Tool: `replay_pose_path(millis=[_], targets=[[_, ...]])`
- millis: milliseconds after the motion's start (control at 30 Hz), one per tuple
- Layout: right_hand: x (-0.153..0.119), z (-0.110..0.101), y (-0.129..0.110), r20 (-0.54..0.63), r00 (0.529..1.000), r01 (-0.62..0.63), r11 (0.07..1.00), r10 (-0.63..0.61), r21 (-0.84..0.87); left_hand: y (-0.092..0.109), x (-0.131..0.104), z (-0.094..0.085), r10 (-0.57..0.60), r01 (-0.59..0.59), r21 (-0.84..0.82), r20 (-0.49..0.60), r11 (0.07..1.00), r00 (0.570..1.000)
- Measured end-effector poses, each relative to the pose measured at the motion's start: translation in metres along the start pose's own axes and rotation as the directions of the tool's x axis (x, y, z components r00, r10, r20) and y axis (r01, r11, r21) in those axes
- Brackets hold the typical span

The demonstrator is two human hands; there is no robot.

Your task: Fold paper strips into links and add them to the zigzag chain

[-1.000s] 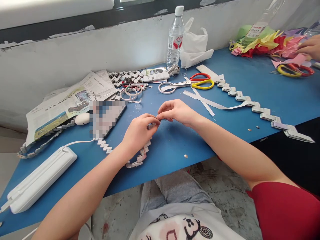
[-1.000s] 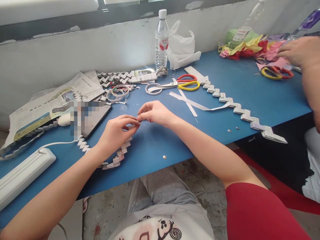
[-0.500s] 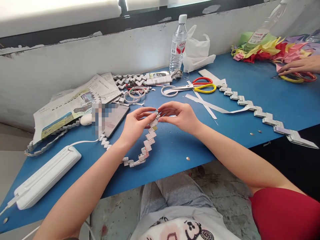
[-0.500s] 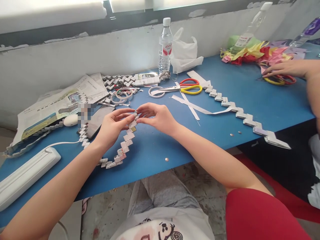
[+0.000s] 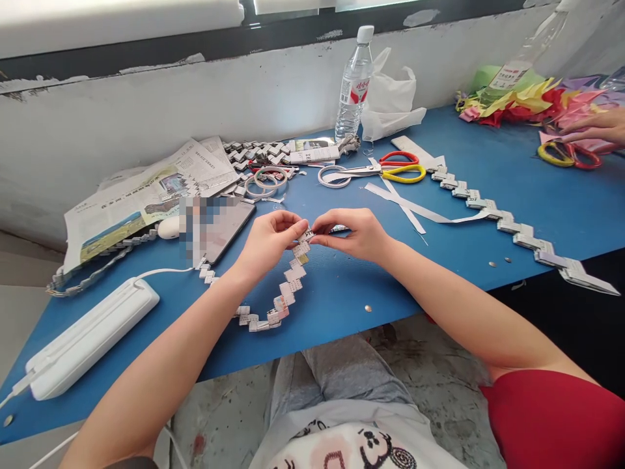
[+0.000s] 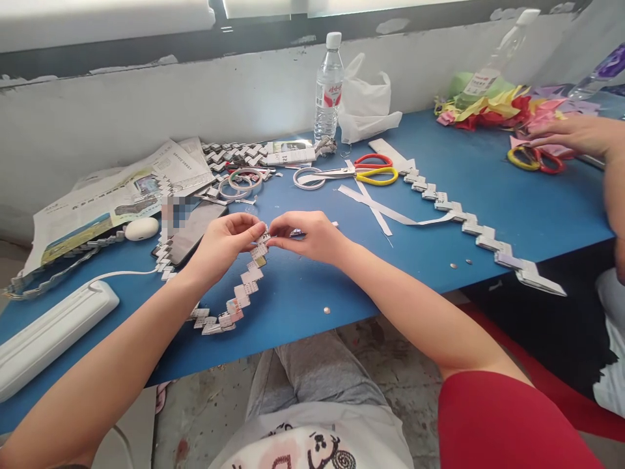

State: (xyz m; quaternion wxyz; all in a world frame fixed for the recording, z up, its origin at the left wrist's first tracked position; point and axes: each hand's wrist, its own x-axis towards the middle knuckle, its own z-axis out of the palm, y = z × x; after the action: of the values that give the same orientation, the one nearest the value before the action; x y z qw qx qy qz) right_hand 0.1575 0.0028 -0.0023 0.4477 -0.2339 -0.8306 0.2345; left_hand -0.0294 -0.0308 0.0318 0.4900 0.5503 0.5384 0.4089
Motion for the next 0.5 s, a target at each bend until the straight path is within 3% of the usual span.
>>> replay_pose_path(millis=[233,500], targets=[[-0.0015,0.0010,0.0014,0.013,0.980,0.199,0.968,-0.199,-0.151,-0.0045,-0.0004,0.0035,0.121,-0.120,0.094,-0.006,0.988,0.993],[-0.0032,0.0004,0.0020,0.013,0.977,0.210,0.958,-0.212,-0.194,-0.0037,0.0005,0.0002,0.199,-0.199,0.088,0.015,0.976,0.980]])
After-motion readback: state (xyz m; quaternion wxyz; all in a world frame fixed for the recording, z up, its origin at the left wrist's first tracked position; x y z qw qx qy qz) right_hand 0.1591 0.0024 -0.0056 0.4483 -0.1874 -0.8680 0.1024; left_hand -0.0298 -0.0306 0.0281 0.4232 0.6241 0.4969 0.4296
